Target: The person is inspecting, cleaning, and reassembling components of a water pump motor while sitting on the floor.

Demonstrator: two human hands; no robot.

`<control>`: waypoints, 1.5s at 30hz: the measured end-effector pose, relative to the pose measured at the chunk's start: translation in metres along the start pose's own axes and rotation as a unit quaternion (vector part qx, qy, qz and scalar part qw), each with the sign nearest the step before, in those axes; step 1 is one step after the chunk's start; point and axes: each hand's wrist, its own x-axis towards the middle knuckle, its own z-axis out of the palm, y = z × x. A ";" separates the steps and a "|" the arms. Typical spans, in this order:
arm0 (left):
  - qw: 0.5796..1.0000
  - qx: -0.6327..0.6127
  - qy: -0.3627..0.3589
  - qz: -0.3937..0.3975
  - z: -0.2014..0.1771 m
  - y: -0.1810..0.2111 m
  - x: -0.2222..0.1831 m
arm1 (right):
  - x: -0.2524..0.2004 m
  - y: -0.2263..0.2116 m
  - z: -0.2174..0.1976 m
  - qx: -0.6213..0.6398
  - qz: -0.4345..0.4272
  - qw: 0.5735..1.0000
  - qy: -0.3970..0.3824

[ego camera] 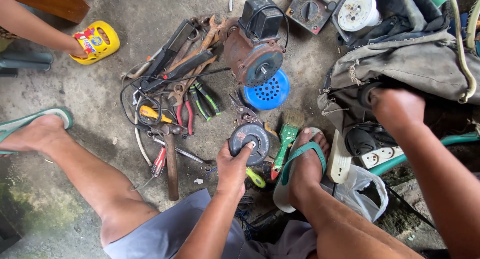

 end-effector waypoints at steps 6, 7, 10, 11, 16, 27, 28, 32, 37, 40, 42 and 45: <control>1.000 -0.016 0.002 0.010 -0.006 -0.006 0.004 | -0.028 0.052 0.066 0.087 0.163 0.964 0.190; 0.999 -0.028 0.000 0.015 -0.006 -0.007 0.004 | -0.030 0.060 0.073 0.139 0.160 0.940 0.266; 1.000 0.005 0.010 -0.007 0.001 -0.003 0.003 | -0.037 0.030 0.054 0.104 0.057 0.905 0.409; 1.000 0.005 0.012 -0.006 0.003 -0.004 0.002 | -0.037 0.015 0.042 0.106 0.056 0.905 0.409; 0.999 0.041 0.001 0.003 0.012 -0.011 -0.002 | -0.004 -0.020 0.044 0.050 -0.010 0.944 0.327; 1.000 0.015 -0.008 0.010 0.012 0.000 -0.006 | -0.013 -0.010 0.042 0.262 -0.046 0.910 0.319; 1.000 0.010 -0.013 0.014 0.015 0.001 -0.006 | -0.019 -0.005 0.039 0.364 -0.041 0.883 0.293; 0.999 -0.011 -0.016 0.028 0.019 -0.008 0.003 | -0.044 -0.022 0.005 0.638 0.003 0.742 0.206; 1.000 0.000 -0.023 0.013 0.021 -0.006 0.003 | -0.065 -0.079 -0.053 0.702 -0.072 0.693 0.147; 0.997 0.010 0.016 0.076 0.026 -0.025 0.010 | -0.065 -0.128 -0.085 0.741 -0.155 0.633 0.163; 0.996 0.009 0.028 0.082 0.025 -0.025 0.008 | -0.051 -0.154 -0.093 0.762 -0.169 0.606 0.156; 0.995 0.015 0.038 0.089 0.020 -0.027 0.010 | -0.038 -0.181 -0.104 0.788 -0.182 0.568 0.154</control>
